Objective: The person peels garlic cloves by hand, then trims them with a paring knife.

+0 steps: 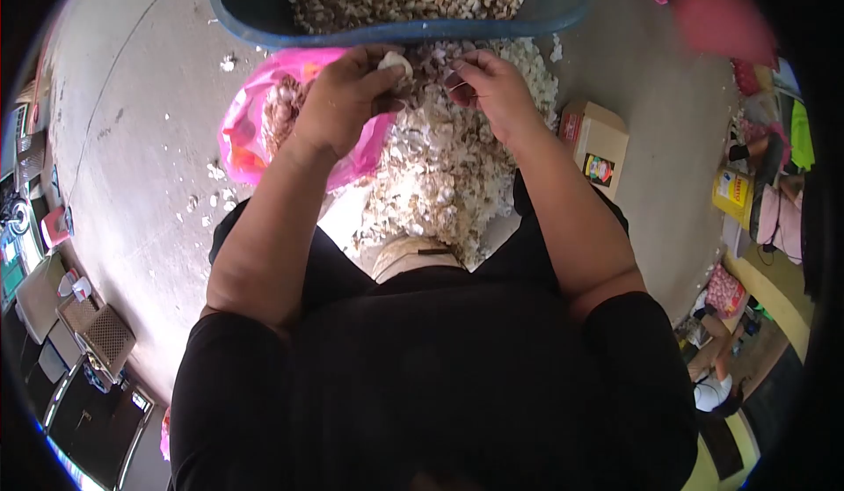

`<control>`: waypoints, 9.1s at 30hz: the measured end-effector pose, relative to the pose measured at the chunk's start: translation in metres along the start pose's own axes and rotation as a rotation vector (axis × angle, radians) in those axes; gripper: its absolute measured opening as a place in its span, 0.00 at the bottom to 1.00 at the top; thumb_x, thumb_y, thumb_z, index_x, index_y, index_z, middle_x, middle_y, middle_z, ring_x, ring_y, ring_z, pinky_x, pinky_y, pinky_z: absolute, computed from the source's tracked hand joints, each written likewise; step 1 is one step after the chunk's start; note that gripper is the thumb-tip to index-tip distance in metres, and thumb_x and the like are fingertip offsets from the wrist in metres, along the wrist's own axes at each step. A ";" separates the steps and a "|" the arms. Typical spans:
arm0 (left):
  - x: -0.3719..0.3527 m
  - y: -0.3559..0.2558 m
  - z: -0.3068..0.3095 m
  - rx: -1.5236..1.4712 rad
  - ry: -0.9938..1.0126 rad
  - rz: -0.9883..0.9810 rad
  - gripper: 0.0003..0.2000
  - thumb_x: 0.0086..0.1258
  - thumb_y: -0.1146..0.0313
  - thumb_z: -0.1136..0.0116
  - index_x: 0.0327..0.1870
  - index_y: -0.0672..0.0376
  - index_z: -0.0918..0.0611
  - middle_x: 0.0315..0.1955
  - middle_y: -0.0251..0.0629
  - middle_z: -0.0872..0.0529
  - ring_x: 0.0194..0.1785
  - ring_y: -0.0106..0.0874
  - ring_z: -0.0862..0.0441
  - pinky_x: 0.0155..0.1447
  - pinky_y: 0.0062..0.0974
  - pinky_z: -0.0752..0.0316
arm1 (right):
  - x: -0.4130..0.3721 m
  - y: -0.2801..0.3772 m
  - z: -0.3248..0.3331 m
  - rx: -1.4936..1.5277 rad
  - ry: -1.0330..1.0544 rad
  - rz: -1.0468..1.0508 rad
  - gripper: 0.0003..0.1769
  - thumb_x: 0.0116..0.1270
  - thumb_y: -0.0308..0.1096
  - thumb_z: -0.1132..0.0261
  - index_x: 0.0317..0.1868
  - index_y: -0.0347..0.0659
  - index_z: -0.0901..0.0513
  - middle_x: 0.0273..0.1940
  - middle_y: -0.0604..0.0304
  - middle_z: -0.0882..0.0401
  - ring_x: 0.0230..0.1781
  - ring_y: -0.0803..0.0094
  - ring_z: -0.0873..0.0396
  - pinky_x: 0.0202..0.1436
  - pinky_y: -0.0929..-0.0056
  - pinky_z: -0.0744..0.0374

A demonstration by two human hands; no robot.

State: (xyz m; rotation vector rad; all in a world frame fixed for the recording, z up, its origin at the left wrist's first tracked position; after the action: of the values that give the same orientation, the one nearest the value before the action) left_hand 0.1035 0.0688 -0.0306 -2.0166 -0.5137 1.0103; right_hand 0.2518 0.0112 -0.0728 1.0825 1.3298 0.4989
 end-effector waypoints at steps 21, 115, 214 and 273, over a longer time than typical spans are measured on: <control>-0.063 0.002 0.064 0.143 -0.183 0.108 0.21 0.59 0.61 0.45 0.47 0.69 0.32 0.36 0.43 0.24 0.27 0.23 0.27 0.29 0.18 0.30 | 0.028 -0.355 -0.040 -1.269 0.752 -0.361 0.23 0.66 0.44 0.56 0.60 0.46 0.40 0.56 0.44 0.40 0.54 0.49 0.36 0.55 0.56 0.33; -0.013 0.005 -0.020 0.236 0.228 -0.020 0.16 0.61 0.74 0.46 0.49 0.65 0.30 0.36 0.34 0.23 0.38 0.21 0.26 0.41 0.18 0.30 | -0.013 0.054 -0.004 0.493 -0.006 0.035 0.15 0.66 0.41 0.50 0.43 0.39 0.27 0.31 0.54 0.22 0.26 0.75 0.24 0.28 0.76 0.26; 0.012 0.042 -0.016 -0.374 -0.163 -0.026 0.10 0.62 0.73 0.46 0.41 0.64 0.31 0.33 0.38 0.25 0.36 0.27 0.25 0.42 0.25 0.26 | -0.039 0.051 -0.025 -0.599 -0.150 0.660 0.06 0.48 0.26 0.35 0.28 0.33 0.20 0.27 0.55 0.24 0.25 0.66 0.23 0.26 0.74 0.25; 0.000 0.013 -0.024 0.209 -0.194 -0.287 0.12 0.65 0.72 0.52 0.47 0.67 0.26 0.27 0.38 0.19 0.29 0.22 0.22 0.34 0.18 0.26 | -0.034 0.045 -0.027 -0.516 -0.192 0.581 0.09 0.64 0.36 0.47 0.34 0.39 0.32 0.21 0.51 0.25 0.22 0.60 0.23 0.24 0.70 0.28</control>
State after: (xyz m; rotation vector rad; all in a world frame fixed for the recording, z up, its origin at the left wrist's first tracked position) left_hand 0.1232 0.0495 -0.0327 -1.6163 -0.7450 1.0387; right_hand 0.2308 0.0139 -0.0136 1.0333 0.6427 1.0724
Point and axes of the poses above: each hand's wrist, its own x-axis towards the middle knuckle, its own z-axis out of the back of the hand, y = z × x, the point moved 8 cm from there along x, towards the middle knuckle
